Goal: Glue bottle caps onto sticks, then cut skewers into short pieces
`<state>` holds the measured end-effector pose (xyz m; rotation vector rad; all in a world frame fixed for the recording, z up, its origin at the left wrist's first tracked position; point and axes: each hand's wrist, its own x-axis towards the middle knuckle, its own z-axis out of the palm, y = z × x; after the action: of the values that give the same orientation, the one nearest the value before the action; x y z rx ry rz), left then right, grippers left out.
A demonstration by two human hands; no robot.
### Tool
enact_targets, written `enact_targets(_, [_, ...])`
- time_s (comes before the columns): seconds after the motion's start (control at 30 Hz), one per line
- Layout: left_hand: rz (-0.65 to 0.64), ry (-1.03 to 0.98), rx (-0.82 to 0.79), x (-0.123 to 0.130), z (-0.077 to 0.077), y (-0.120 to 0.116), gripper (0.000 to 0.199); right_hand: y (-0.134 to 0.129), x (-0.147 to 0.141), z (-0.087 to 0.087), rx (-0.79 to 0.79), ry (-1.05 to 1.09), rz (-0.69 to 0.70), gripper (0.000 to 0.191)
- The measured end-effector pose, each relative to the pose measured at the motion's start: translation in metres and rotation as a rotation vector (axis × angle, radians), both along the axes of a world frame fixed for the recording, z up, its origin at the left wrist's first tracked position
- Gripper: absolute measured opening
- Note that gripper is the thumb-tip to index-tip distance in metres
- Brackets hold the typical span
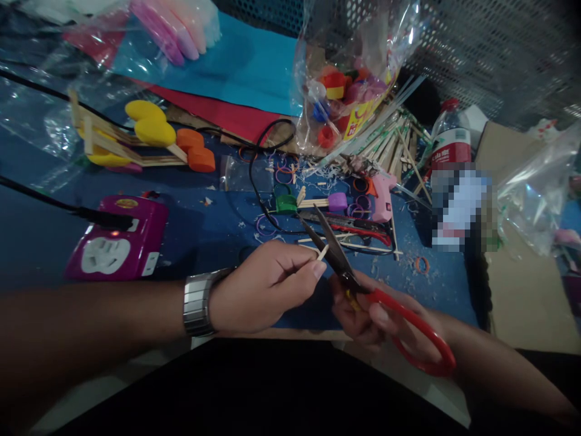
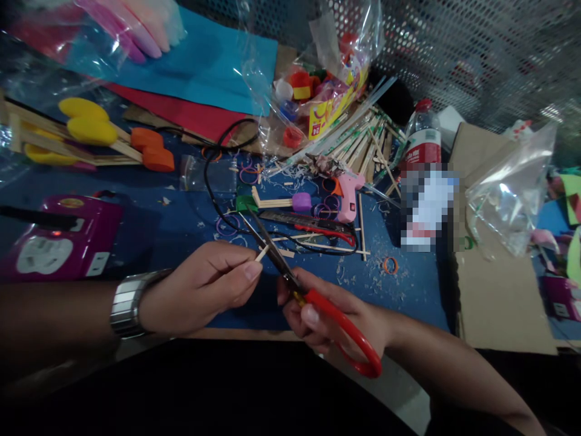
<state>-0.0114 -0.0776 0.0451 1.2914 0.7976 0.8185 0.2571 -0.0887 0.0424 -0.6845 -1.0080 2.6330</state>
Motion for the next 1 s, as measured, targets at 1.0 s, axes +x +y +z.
enact_targets(1.0, [0.148, 0.06, 0.044, -0.001, 0.0, 0.004, 0.047, 0.018, -0.002, -0.017, 0.251, 0.14, 0.077, 0.063])
